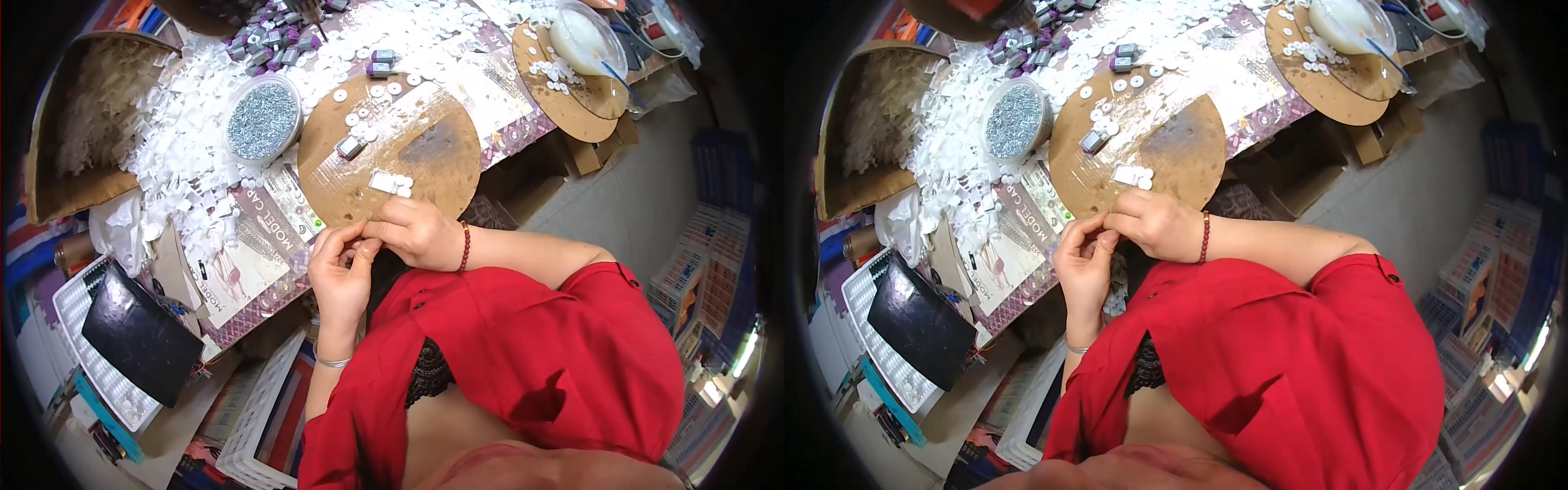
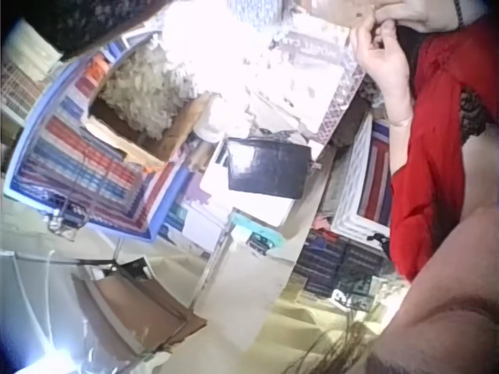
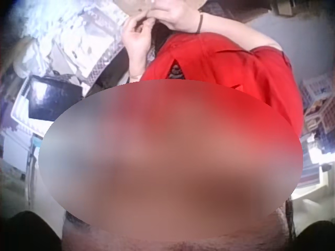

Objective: Assembling small plastic components on a workbench using glue and a handheld electric screwdriver.

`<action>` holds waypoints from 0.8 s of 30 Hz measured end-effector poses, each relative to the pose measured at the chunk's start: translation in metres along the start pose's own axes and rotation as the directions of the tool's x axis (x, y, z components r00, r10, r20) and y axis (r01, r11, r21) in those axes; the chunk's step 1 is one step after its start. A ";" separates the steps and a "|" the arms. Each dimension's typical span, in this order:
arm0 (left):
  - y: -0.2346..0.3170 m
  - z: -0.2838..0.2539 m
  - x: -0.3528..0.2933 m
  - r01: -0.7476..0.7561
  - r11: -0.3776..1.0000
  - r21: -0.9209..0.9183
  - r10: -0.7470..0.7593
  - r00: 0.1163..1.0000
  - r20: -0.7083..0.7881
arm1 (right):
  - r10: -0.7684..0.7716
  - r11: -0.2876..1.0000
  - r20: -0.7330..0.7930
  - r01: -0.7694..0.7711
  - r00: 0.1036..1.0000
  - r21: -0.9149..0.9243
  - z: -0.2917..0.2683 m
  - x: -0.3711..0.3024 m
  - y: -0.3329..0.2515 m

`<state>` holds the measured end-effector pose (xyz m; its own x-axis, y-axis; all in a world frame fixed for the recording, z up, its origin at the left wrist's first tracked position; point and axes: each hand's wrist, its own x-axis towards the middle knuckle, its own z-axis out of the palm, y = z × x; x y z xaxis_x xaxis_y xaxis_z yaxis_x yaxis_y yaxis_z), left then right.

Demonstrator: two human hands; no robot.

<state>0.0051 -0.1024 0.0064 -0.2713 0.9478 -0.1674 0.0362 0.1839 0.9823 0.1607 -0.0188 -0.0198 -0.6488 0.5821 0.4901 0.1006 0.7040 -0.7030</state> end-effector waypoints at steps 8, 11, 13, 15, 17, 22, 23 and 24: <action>-0.002 -0.003 0.002 0.046 0.993 0.110 -0.051 0.998 0.043 | 0.048 0.998 0.018 -0.047 0.999 -0.053 0.004 -0.003 -0.001; 0.003 -0.005 0.008 0.103 0.994 0.026 -0.104 0.993 0.051 | 0.045 0.998 0.038 -0.044 0.998 -0.033 -0.002 0.003 -0.002; 0.005 -0.006 0.008 0.067 0.998 0.017 -0.068 0.996 0.058 | 0.037 0.999 0.065 -0.035 0.997 -0.026 -0.006 0.007 -0.003; 0.007 -0.009 0.011 0.088 0.996 0.000 -0.087 0.992 0.095 | 0.036 0.999 0.070 -0.034 0.997 -0.026 -0.005 0.007 -0.001; 0.012 -0.015 0.018 0.165 0.986 -0.022 -0.160 0.974 0.158 | 0.041 0.999 0.056 -0.040 0.998 -0.031 -0.003 0.006 0.000; 0.022 -0.016 0.027 0.229 0.969 0.095 -0.244 0.949 0.199 | 0.076 0.997 0.036 -0.077 0.996 0.013 0.001 0.005 -0.003; 0.021 -0.017 0.026 0.248 0.964 0.092 -0.262 0.942 0.209 | 0.080 0.997 0.031 -0.081 0.996 0.016 0.002 0.005 -0.004; 0.022 -0.017 0.027 0.250 0.961 0.116 -0.270 0.939 0.211 | 0.083 0.996 0.025 -0.083 0.996 0.015 0.003 0.004 -0.004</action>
<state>-0.0178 -0.0773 0.0247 -0.0616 0.8958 -0.4401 0.0789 0.4439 0.8926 0.1555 -0.0199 -0.0163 -0.6568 0.6280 0.4174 0.1428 0.6471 -0.7489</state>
